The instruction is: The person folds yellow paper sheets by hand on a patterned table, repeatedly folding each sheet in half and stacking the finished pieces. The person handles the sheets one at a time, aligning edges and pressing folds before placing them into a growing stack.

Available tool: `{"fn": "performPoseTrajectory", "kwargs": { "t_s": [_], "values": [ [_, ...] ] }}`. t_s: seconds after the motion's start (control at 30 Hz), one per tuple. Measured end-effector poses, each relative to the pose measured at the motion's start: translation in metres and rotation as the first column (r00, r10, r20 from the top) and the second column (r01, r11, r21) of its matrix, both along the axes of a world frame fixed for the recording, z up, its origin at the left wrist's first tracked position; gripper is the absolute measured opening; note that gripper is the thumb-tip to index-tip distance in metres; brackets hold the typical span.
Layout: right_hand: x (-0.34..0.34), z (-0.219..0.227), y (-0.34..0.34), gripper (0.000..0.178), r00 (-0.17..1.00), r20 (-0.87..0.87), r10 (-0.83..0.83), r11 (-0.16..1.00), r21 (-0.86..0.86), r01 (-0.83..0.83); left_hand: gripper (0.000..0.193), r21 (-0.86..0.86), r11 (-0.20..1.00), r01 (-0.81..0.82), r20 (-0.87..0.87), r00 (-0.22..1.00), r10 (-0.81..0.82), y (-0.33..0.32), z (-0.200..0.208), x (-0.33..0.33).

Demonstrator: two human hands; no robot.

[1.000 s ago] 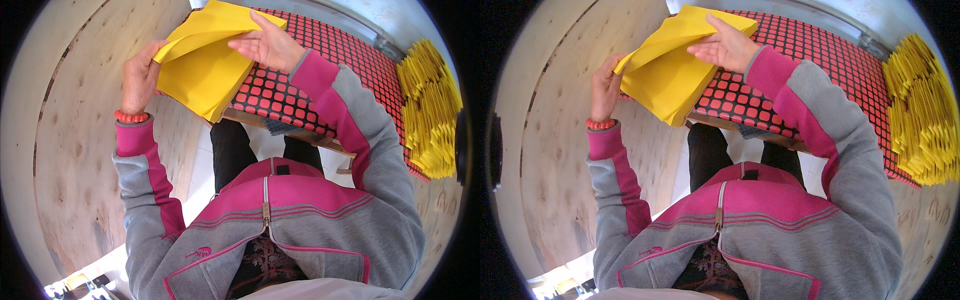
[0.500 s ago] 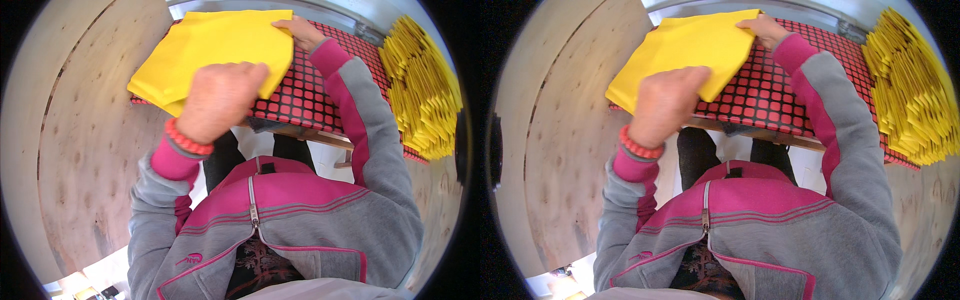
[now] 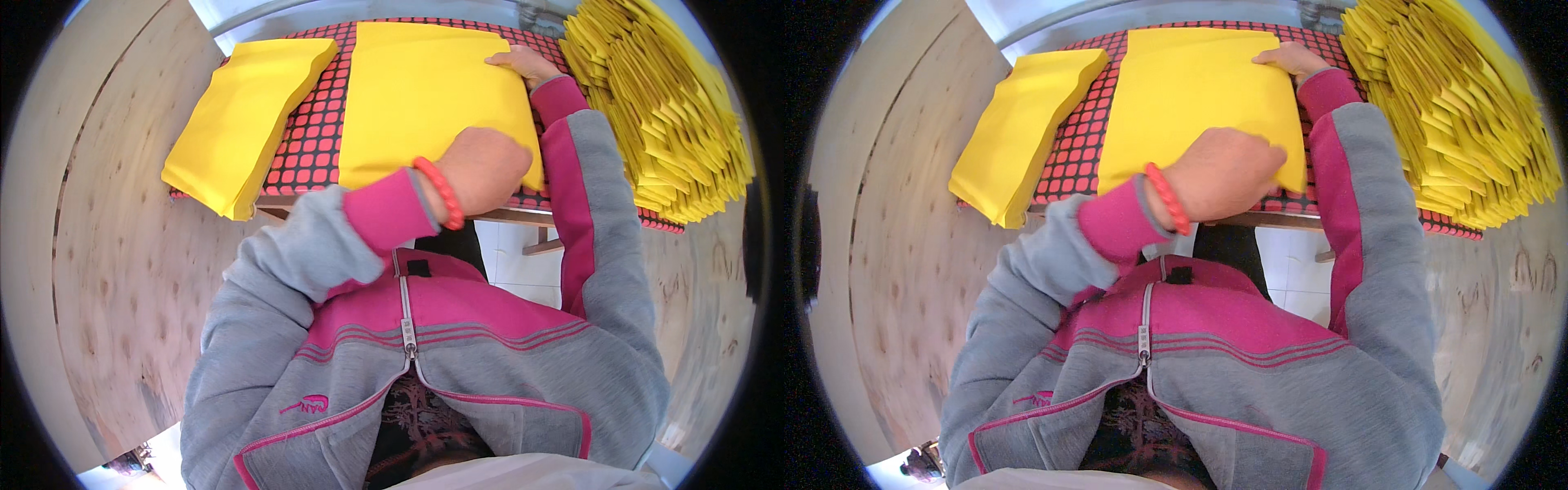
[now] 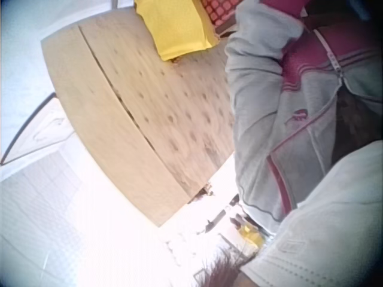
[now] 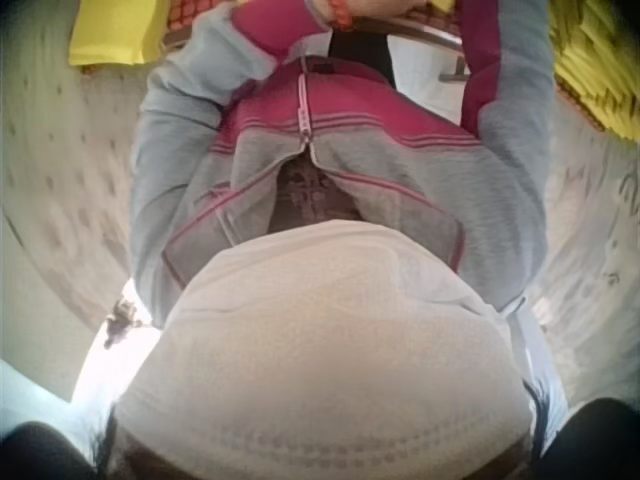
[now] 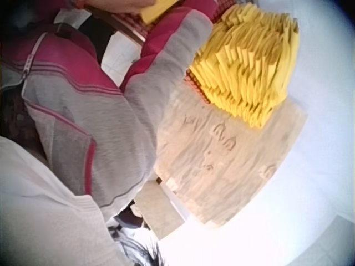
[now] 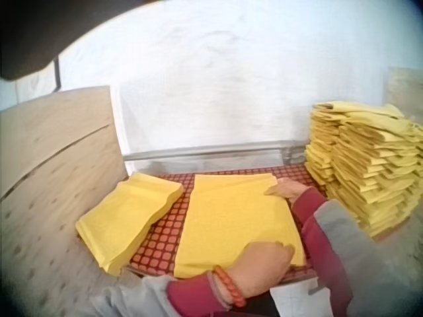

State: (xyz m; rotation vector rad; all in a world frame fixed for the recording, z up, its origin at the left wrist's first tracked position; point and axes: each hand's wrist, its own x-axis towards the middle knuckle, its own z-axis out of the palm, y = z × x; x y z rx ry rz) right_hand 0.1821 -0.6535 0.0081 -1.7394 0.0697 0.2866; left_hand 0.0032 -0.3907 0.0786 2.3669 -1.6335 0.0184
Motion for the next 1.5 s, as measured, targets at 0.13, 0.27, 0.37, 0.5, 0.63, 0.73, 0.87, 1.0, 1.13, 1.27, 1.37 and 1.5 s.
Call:
{"fn": "performPoseTrajectory", "kwargs": {
  "t_s": [0.13,0.27,0.37,0.5,0.63,0.73,0.87,1.0,1.13,1.27,1.37,1.5],
  "values": [
    [0.013,-0.013,0.001,0.038,0.995,0.08,-0.067,0.994,-0.077,0.074,0.036,-0.043,0.964,0.262,-0.36,0.896,-0.26,0.036,0.004,0.076],
    [0.009,-0.016,0.003,0.04,0.985,0.128,-0.112,0.99,-0.076,0.123,0.047,-0.101,0.982,-0.162,0.041,0.985,0.167,0.045,-0.029,0.167],
    [0.0,-0.006,0.002,0.04,0.99,0.139,-0.022,0.998,-0.062,0.031,0.059,-0.108,0.981,-0.162,0.161,0.971,0.178,0.047,-0.063,0.201],
    [0.0,0.003,0.004,0.039,0.986,0.093,-0.139,0.99,0.007,0.139,0.07,0.021,0.96,-0.279,0.123,0.954,0.274,0.05,-0.086,0.203],
    [0.027,0.002,0.005,0.039,0.951,0.143,-0.274,0.954,-0.085,0.287,0.081,0.063,0.941,-0.333,0.117,0.939,0.325,0.047,-0.077,0.197],
    [0.041,-0.002,-0.002,0.031,0.952,0.217,-0.215,0.925,-0.268,0.269,0.09,0.141,0.935,-0.327,0.06,0.945,0.321,0.05,-0.065,0.199],
    [0.034,-0.009,0.005,0.025,0.791,0.609,0.064,0.629,-0.639,0.441,0.091,0.121,0.962,-0.243,-0.095,0.962,0.255,0.067,-0.055,0.209],
    [0.019,-0.017,0.042,0.012,0.387,0.677,0.626,0.189,-0.614,0.766,0.088,0.04,0.978,-0.206,-0.169,0.963,0.209,0.077,-0.053,0.216],
    [0.02,-0.011,0.045,0.016,0.521,0.701,0.488,0.193,-0.668,0.718,0.087,0.091,0.969,-0.228,-0.028,0.972,0.232,0.077,-0.057,0.215],
    [0.024,0.002,0.01,0.032,0.926,0.368,-0.084,0.842,-0.47,0.263,0.085,0.013,0.968,-0.252,0.05,0.967,0.251,0.076,-0.063,0.21],
    [0.016,0.009,-0.001,0.043,0.969,0.234,-0.078,0.84,-0.508,0.19,0.082,0.01,0.97,-0.245,0.026,0.969,0.245,0.075,-0.063,0.208],
    [-0.004,0.012,0.022,0.026,0.852,0.492,0.181,0.63,-0.723,0.284,0.08,0.034,0.978,-0.206,0.029,0.978,0.205,0.073,-0.056,0.203]
  ]
}}
